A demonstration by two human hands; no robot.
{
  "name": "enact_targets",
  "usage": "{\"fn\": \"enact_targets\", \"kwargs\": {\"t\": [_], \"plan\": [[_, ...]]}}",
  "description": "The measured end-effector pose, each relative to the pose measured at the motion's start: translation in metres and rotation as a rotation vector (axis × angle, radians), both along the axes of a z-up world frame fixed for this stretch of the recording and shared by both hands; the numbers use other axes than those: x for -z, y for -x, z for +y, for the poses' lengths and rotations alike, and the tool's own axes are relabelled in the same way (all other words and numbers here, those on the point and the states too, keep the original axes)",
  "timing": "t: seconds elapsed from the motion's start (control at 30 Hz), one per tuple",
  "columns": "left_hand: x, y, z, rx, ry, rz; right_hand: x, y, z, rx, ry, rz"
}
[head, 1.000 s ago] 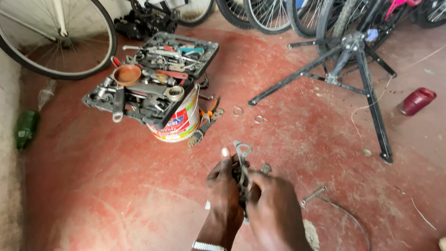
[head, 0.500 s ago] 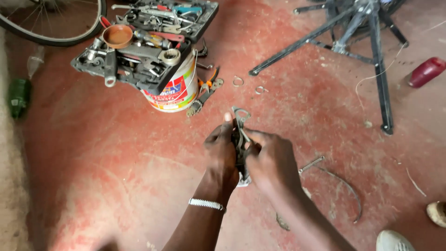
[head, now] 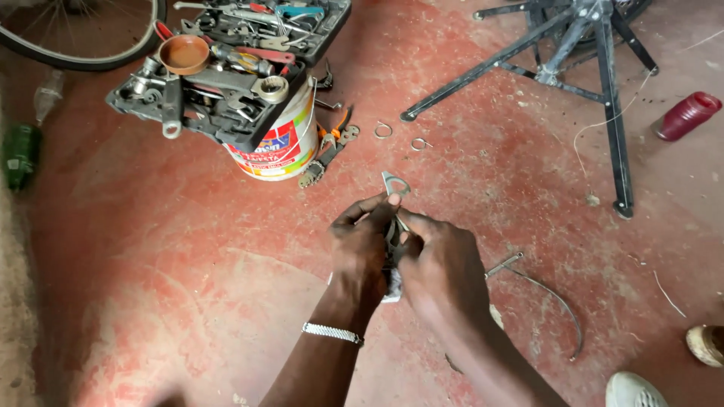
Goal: Cleaning grease and dirt from a bicycle derailleur using a rag and a small tool.
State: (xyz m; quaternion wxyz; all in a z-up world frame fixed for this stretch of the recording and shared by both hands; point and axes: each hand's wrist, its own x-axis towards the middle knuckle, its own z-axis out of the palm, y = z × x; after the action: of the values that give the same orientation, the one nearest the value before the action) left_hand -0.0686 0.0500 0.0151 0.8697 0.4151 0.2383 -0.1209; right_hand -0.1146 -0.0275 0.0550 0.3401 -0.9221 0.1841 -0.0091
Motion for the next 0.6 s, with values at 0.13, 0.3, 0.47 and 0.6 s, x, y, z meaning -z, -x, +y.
{"fn": "enact_targets", "kwargs": {"t": [0.13, 0.3, 0.47, 0.6], "plan": [[0.006, -0.003, 0.001, 0.006, -0.056, -0.028, -0.005, 0.001, 0.002, -0.018, 0.031, -0.048], [0.012, 0.0, -0.007, 0.001, -0.202, 0.017, -0.006, -0.006, -0.01, 0.059, -0.04, 0.17], [-0.001, -0.004, -0.008, -0.011, -0.234, 0.058, -0.016, -0.002, -0.012, 0.022, -0.071, 0.234], [-0.014, 0.001, -0.013, 0.054, -0.313, 0.152, 0.006, -0.006, -0.026, -0.012, -0.012, 0.088]]}}
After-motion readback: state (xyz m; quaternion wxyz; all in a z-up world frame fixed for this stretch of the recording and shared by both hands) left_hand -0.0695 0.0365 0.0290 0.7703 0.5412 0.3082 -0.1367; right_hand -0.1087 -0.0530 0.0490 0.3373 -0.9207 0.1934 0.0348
